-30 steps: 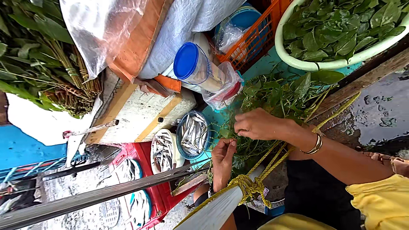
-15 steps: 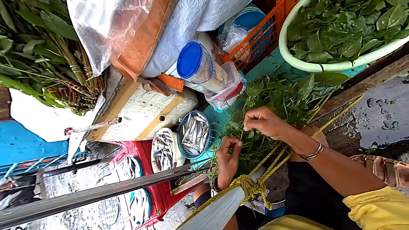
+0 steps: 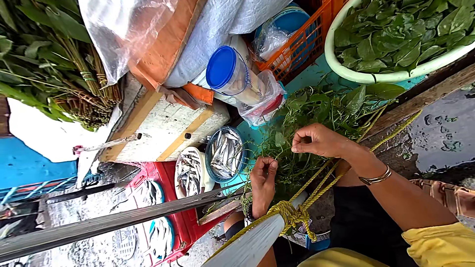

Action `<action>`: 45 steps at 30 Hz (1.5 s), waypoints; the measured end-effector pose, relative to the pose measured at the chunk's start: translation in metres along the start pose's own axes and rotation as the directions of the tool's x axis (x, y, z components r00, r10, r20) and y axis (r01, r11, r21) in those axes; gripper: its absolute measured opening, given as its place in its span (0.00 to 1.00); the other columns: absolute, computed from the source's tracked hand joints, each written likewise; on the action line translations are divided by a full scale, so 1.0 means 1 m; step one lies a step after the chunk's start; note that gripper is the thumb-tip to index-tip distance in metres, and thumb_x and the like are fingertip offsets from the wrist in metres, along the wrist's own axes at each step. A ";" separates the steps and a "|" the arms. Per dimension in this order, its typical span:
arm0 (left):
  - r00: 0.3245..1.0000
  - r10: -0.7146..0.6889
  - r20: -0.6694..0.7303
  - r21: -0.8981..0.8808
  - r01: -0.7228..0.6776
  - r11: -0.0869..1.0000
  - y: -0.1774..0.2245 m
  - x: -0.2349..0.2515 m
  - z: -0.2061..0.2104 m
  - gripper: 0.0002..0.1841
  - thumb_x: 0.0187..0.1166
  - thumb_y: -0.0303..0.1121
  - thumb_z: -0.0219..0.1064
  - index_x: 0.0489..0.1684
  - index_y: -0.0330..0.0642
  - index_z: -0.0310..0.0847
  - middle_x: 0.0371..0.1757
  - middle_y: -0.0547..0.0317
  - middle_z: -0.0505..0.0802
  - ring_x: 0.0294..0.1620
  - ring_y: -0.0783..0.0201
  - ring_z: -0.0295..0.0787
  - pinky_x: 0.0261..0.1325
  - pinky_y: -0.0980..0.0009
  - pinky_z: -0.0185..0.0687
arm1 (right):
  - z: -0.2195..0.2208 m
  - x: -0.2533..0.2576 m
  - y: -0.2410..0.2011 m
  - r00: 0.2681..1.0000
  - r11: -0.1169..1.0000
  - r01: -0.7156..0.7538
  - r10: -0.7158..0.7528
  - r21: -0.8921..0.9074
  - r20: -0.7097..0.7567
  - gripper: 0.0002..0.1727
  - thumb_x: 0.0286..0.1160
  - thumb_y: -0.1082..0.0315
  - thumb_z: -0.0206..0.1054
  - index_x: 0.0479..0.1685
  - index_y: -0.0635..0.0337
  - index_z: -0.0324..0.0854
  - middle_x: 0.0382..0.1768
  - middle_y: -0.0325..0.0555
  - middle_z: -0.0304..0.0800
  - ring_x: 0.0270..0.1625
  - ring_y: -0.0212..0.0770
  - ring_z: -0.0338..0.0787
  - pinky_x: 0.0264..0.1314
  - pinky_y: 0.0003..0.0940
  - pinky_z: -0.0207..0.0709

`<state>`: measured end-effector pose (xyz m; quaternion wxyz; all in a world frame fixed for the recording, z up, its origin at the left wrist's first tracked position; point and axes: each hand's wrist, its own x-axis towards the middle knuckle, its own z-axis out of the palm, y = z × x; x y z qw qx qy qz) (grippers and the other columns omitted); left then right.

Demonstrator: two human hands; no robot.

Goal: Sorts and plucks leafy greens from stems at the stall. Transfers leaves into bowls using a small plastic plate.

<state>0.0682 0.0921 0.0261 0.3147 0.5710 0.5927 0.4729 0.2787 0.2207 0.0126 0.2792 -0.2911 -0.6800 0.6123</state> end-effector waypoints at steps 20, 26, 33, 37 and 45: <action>0.997 0.038 0.067 0.026 -0.040 0.999 -0.003 -0.003 -0.001 0.04 0.82 0.23 0.61 0.41 0.33 0.82 0.38 0.61 0.87 0.39 0.74 0.85 0.46 0.76 0.85 | 0.015 0.012 0.002 0.953 0.882 0.281 -0.303 -0.379 0.002 0.04 0.73 0.70 0.69 0.33 0.57 0.87 0.31 0.40 0.83 0.31 0.35 0.81 0.34 0.35 0.77; 0.993 0.053 0.107 0.046 -0.058 0.997 -0.006 -0.004 -0.002 0.05 0.82 0.24 0.61 0.40 0.33 0.82 0.37 0.61 0.86 0.38 0.74 0.84 0.45 0.77 0.84 | 0.007 0.002 -0.001 0.958 0.962 0.136 -0.067 0.238 -0.279 0.06 0.81 0.70 0.62 0.41 0.59 0.85 0.24 0.36 0.80 0.17 0.25 0.70 0.18 0.21 0.65; 0.993 0.044 0.114 0.112 -0.057 0.992 -0.006 -0.003 0.002 0.06 0.81 0.27 0.64 0.40 0.32 0.84 0.37 0.59 0.86 0.37 0.73 0.84 0.43 0.77 0.84 | 0.002 0.000 -0.014 0.990 0.886 0.121 -0.075 0.447 -0.119 0.10 0.81 0.68 0.53 0.37 0.55 0.80 0.39 0.42 0.87 0.22 0.32 0.83 0.14 0.25 0.77; 0.991 0.044 0.126 0.160 -0.064 0.985 -0.006 -0.002 0.003 0.07 0.82 0.28 0.63 0.40 0.33 0.85 0.37 0.59 0.86 0.37 0.73 0.84 0.43 0.78 0.83 | 0.008 0.004 -0.017 0.965 0.964 0.261 -0.260 0.052 -0.021 0.06 0.81 0.71 0.59 0.46 0.58 0.82 0.26 0.37 0.84 0.18 0.27 0.77 0.17 0.21 0.72; 0.988 0.056 0.144 0.182 -0.082 0.980 -0.007 -0.001 -0.005 0.06 0.81 0.28 0.65 0.39 0.36 0.86 0.39 0.59 0.86 0.40 0.70 0.86 0.49 0.72 0.87 | 0.013 0.005 -0.013 0.884 0.512 0.446 -0.380 -0.734 0.272 0.03 0.75 0.71 0.67 0.36 0.58 0.86 0.36 0.48 0.85 0.27 0.47 0.86 0.22 0.43 0.77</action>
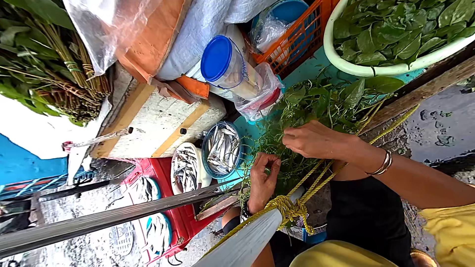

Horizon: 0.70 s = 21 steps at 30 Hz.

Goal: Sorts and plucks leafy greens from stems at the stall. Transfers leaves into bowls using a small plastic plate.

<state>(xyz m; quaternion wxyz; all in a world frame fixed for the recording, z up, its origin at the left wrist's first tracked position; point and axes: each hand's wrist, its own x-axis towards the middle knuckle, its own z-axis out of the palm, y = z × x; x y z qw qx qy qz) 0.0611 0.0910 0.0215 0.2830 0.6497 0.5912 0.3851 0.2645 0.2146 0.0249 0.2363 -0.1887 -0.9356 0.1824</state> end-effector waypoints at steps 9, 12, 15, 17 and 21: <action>0.989 -0.109 -0.105 -0.172 0.090 0.981 0.000 0.001 -0.006 0.03 0.82 0.23 0.62 0.42 0.37 0.81 0.37 0.63 0.88 0.37 0.71 0.86 0.45 0.71 0.87 | 0.002 -0.001 0.004 0.882 0.890 -0.206 0.349 0.408 -0.317 0.08 0.79 0.72 0.60 0.38 0.67 0.82 0.32 0.52 0.85 0.28 0.45 0.85 0.29 0.42 0.81; 0.956 -0.229 -0.182 -0.373 0.148 0.916 0.000 0.000 -0.008 0.05 0.82 0.22 0.61 0.43 0.41 0.82 0.35 0.62 0.90 0.36 0.69 0.89 0.45 0.69 0.88 | -0.007 0.001 0.008 0.850 0.575 -0.225 0.511 0.787 -0.130 0.08 0.84 0.68 0.60 0.40 0.61 0.83 0.26 0.37 0.80 0.23 0.25 0.75 0.24 0.20 0.68; 0.935 -0.285 -0.210 -0.469 0.159 0.869 0.006 0.001 -0.007 0.06 0.82 0.22 0.60 0.43 0.40 0.83 0.35 0.60 0.90 0.35 0.69 0.88 0.45 0.70 0.88 | -0.004 0.011 0.001 0.898 0.418 -0.324 0.418 0.849 0.138 0.08 0.86 0.68 0.61 0.42 0.63 0.83 0.27 0.42 0.80 0.20 0.31 0.74 0.22 0.26 0.69; 0.934 -0.284 -0.215 -0.488 0.150 0.860 0.009 0.003 -0.006 0.06 0.81 0.21 0.61 0.42 0.40 0.83 0.35 0.60 0.91 0.34 0.69 0.88 0.44 0.70 0.88 | 0.003 0.020 0.001 0.934 0.571 -0.336 0.307 0.749 0.185 0.09 0.86 0.68 0.61 0.43 0.64 0.84 0.30 0.44 0.83 0.28 0.34 0.80 0.33 0.32 0.75; 0.944 -0.263 -0.200 -0.488 0.137 0.862 0.011 0.003 -0.003 0.06 0.80 0.21 0.62 0.42 0.40 0.84 0.35 0.61 0.91 0.35 0.70 0.88 0.45 0.72 0.87 | 0.009 0.030 -0.005 0.959 0.722 -0.260 0.114 0.641 0.260 0.09 0.80 0.65 0.71 0.42 0.64 0.87 0.35 0.47 0.88 0.38 0.39 0.87 0.46 0.39 0.82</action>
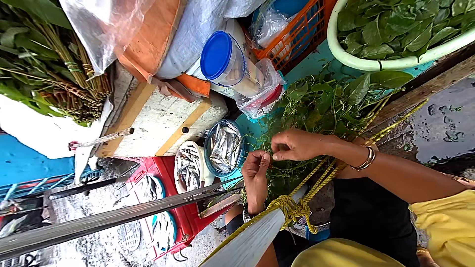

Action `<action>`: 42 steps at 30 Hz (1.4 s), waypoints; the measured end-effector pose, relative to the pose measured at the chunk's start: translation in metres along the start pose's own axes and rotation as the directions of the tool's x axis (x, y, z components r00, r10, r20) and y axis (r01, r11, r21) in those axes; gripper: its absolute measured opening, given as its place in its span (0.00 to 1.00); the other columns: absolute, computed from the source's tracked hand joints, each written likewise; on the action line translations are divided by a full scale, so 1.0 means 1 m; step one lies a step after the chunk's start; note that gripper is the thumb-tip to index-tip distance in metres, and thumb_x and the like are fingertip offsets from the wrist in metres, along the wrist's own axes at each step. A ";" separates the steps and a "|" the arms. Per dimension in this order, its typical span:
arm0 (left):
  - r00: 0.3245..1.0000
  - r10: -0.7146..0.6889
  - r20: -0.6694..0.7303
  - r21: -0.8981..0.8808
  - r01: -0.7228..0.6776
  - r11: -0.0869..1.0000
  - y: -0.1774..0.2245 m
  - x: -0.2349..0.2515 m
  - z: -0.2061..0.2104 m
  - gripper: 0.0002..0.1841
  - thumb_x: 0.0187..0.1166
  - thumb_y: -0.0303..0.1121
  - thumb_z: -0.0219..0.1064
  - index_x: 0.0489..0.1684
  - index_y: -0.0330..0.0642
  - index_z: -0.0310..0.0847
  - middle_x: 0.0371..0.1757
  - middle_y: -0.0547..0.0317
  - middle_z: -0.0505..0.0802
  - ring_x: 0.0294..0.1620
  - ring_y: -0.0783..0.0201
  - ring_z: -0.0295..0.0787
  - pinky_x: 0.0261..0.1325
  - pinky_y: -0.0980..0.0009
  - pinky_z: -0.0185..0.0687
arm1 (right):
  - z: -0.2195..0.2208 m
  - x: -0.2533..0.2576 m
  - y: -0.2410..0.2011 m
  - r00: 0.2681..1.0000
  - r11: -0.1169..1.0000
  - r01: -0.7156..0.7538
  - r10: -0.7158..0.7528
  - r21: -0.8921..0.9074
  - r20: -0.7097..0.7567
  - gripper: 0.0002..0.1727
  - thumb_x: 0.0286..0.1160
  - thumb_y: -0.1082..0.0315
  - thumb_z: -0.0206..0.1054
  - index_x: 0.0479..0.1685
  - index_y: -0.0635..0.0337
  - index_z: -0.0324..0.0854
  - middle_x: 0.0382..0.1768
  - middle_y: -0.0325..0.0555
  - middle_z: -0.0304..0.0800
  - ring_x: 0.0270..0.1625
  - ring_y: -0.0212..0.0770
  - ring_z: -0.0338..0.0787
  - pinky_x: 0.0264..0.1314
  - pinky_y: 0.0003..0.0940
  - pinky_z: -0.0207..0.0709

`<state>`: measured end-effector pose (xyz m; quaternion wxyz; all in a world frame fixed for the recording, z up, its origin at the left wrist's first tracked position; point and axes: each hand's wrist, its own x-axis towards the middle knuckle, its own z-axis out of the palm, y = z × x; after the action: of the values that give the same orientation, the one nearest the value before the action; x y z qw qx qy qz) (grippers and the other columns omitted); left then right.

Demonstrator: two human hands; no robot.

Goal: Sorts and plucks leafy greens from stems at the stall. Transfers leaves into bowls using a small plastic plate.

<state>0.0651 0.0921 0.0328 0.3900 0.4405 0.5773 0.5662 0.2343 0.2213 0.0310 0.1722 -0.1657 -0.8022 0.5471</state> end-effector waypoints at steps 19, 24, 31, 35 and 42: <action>0.993 0.084 0.089 0.059 -0.089 0.994 -0.017 -0.005 0.008 0.05 0.82 0.23 0.59 0.43 0.41 0.80 0.34 0.65 0.91 0.32 0.70 0.90 0.39 0.74 0.89 | -0.044 -0.047 -0.007 0.912 0.775 0.052 0.220 0.630 -0.346 0.08 0.82 0.70 0.62 0.35 0.57 0.85 0.20 0.31 0.77 0.15 0.20 0.67 0.15 0.15 0.58; 0.978 0.166 0.127 0.156 -0.185 0.970 -0.014 -0.009 -0.004 0.05 0.81 0.24 0.61 0.44 0.42 0.82 0.37 0.67 0.92 0.36 0.70 0.91 0.44 0.72 0.91 | -0.165 -0.088 -0.020 0.478 0.918 -0.254 -0.156 -0.306 -0.864 0.10 0.72 0.68 0.66 0.37 0.68 0.85 0.40 0.55 0.87 0.39 0.46 0.87 0.41 0.46 0.80; 0.971 0.194 0.142 0.333 -0.232 0.914 -0.017 -0.021 -0.026 0.04 0.80 0.24 0.60 0.44 0.37 0.80 0.41 0.69 0.92 0.39 0.76 0.91 0.43 0.78 0.90 | -0.308 -0.093 0.011 0.464 0.588 -0.805 0.538 -0.081 -0.704 0.23 0.79 0.58 0.72 0.62 0.67 0.84 0.64 0.69 0.83 0.65 0.68 0.82 0.61 0.72 0.73; 0.973 0.181 0.143 0.388 -0.223 0.894 -0.016 -0.030 -0.039 0.06 0.78 0.22 0.61 0.47 0.32 0.81 0.42 0.69 0.91 0.40 0.80 0.90 0.45 0.80 0.89 | -0.315 -0.101 -0.020 0.500 0.620 -0.778 0.519 -0.098 -0.693 0.26 0.90 0.51 0.58 0.76 0.60 0.78 0.73 0.64 0.79 0.74 0.63 0.78 0.70 0.70 0.68; 0.968 0.225 0.107 0.414 -0.249 0.876 -0.011 -0.043 -0.049 0.07 0.77 0.21 0.62 0.46 0.28 0.81 0.41 0.66 0.90 0.39 0.80 0.88 0.47 0.81 0.88 | -0.318 -0.089 -0.002 0.529 0.648 -0.734 0.356 -0.204 -0.771 0.27 0.86 0.74 0.48 0.84 0.62 0.70 0.78 0.65 0.76 0.83 0.62 0.72 0.83 0.64 0.62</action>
<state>0.0309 0.0360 0.0224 0.2285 0.5975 0.6170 0.4584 0.4585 0.4407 0.1335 0.2092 -0.6421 -0.6968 0.2417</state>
